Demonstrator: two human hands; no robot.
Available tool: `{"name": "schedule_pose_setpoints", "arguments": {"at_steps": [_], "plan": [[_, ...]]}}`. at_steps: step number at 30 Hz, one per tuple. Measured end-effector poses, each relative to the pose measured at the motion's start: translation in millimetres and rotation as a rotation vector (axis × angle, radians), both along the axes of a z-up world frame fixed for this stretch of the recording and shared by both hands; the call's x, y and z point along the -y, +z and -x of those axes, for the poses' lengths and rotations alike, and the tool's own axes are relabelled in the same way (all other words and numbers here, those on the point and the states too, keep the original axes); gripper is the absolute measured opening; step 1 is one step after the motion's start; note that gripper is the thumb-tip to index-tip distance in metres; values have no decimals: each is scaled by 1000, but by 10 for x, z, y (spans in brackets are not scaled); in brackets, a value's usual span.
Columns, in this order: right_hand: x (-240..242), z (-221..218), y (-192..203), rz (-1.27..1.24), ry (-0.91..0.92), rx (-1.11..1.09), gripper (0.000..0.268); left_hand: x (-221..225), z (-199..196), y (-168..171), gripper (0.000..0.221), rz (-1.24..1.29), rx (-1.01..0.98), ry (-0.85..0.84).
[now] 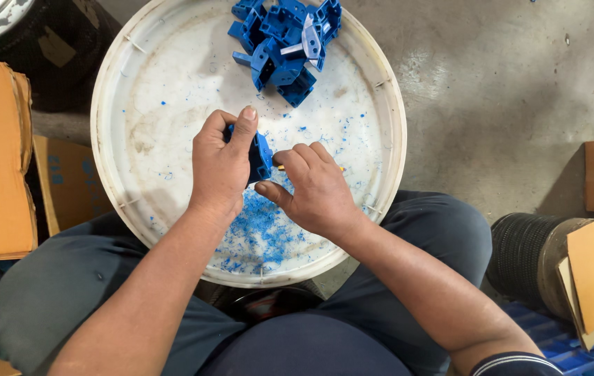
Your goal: The person trims excess material from blue plastic parts using a utility knife.
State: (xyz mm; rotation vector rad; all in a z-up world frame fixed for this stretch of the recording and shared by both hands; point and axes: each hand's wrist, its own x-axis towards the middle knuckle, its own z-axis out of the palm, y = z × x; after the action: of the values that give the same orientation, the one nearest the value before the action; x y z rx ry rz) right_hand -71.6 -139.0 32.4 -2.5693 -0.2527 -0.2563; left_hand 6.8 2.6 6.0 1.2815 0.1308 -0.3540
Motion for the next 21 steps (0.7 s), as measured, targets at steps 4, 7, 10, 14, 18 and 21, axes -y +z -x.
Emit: {"name": "schedule_pose_setpoints", "arguments": {"at_steps": [4,7,10,14,18,21], "plan": [[11,-22,-10,-49,12,-64,46,11,5,8,35,-25,21,5],[52,-57,-29,-68,44,-176,49,3,17,6,34,-19,28,-15],[85,-68,-50,-40,34,-296,54,7,7,-5,32,-5,55,-28],[34,-46,-93,-1,111,-320,53,-21,-30,2,31,38,77,-22],[126,-76,-40,-99,120,-290,51,-8,-43,-10,32,63,95,17],[169,-90,-4,-273,7,-387,47,-26,-43,-15,33,49,67,6]]}}
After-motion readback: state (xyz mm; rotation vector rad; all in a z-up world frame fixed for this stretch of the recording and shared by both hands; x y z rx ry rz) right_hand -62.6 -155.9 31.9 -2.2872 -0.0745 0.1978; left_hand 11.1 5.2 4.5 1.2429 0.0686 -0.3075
